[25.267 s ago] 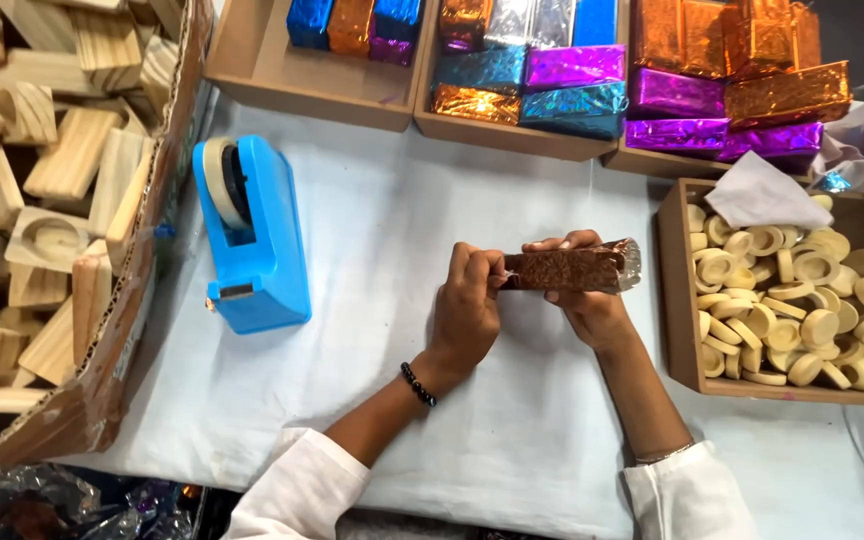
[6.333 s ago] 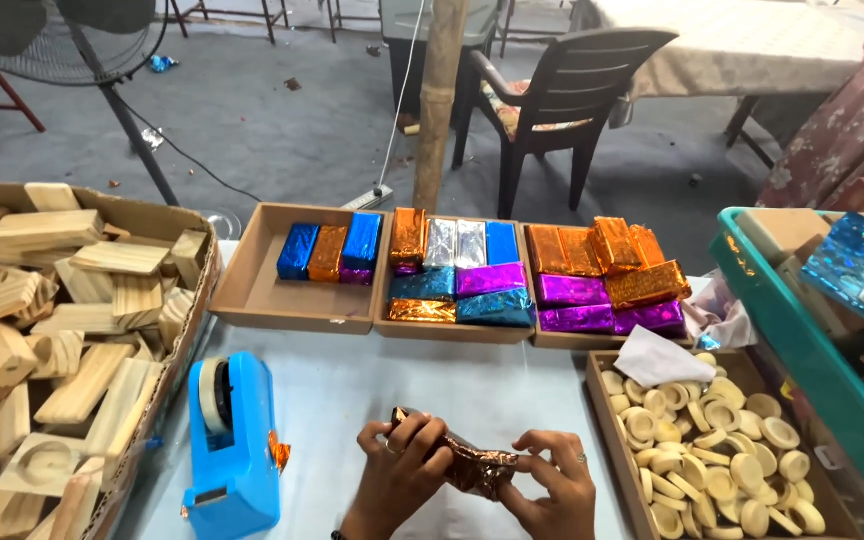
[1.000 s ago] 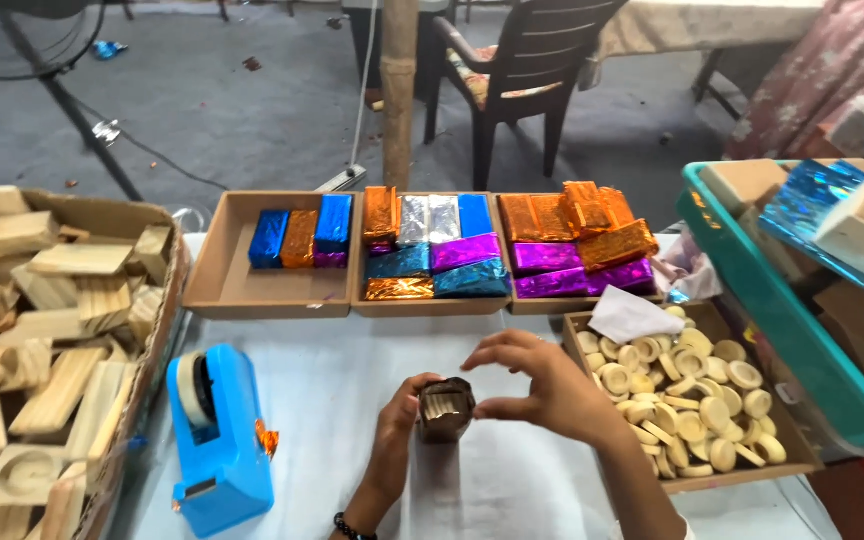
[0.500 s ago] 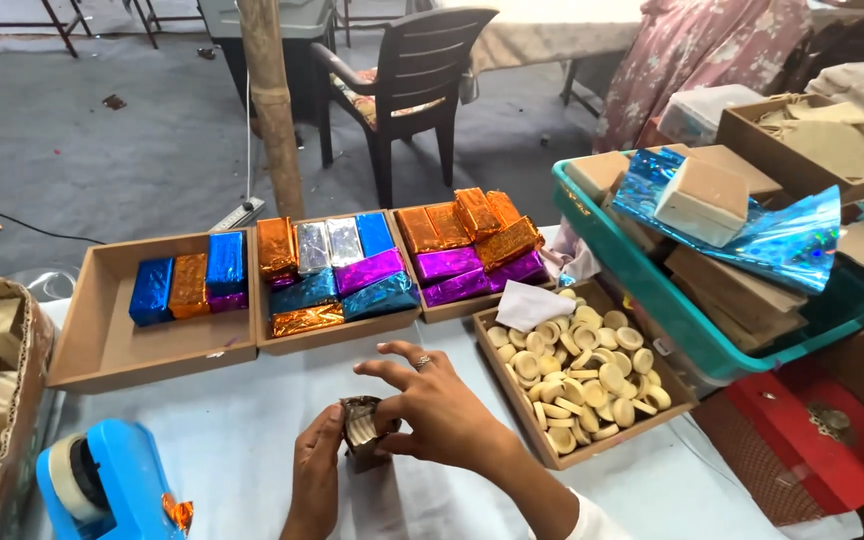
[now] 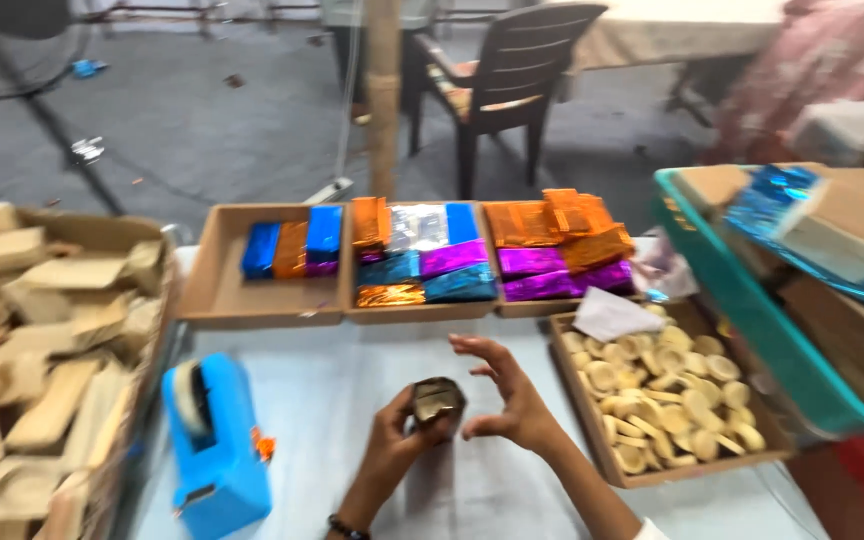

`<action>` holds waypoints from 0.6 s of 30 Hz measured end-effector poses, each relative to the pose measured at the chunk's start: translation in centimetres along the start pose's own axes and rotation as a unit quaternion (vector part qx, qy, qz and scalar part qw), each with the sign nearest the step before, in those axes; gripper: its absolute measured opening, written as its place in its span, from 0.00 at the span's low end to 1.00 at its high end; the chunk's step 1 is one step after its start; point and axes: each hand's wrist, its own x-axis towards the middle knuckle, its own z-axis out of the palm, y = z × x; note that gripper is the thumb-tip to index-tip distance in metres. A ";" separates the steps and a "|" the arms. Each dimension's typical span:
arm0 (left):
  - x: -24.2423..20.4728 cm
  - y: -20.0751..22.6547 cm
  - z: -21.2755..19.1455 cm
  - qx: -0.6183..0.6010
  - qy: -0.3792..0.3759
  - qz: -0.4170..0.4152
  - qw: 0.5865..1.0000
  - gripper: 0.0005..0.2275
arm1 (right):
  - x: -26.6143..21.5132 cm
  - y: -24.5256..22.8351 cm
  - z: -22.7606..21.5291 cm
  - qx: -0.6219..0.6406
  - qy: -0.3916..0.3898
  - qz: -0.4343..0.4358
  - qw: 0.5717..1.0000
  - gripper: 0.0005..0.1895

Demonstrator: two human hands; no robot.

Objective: Wrapping wooden blocks in decorative foil.

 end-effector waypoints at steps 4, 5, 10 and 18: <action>-0.5 1.6 0.9 0.013 -0.017 0.062 0.998 0.18 | -2.7 4.3 2.3 0.173 0.053 0.087 0.980 0.58; -0.7 1.6 0.9 0.014 -0.012 0.060 0.998 0.18 | -2.9 4.8 2.8 0.176 0.049 0.088 0.979 0.58; -1.1 1.7 2.4 -0.008 0.035 0.020 0.999 0.14 | -3.8 6.5 4.4 0.211 0.142 0.111 0.961 0.23; -1.3 3.0 4.5 -0.011 0.113 0.018 0.993 0.13 | -2.3 2.0 6.1 0.266 0.258 0.200 0.907 0.09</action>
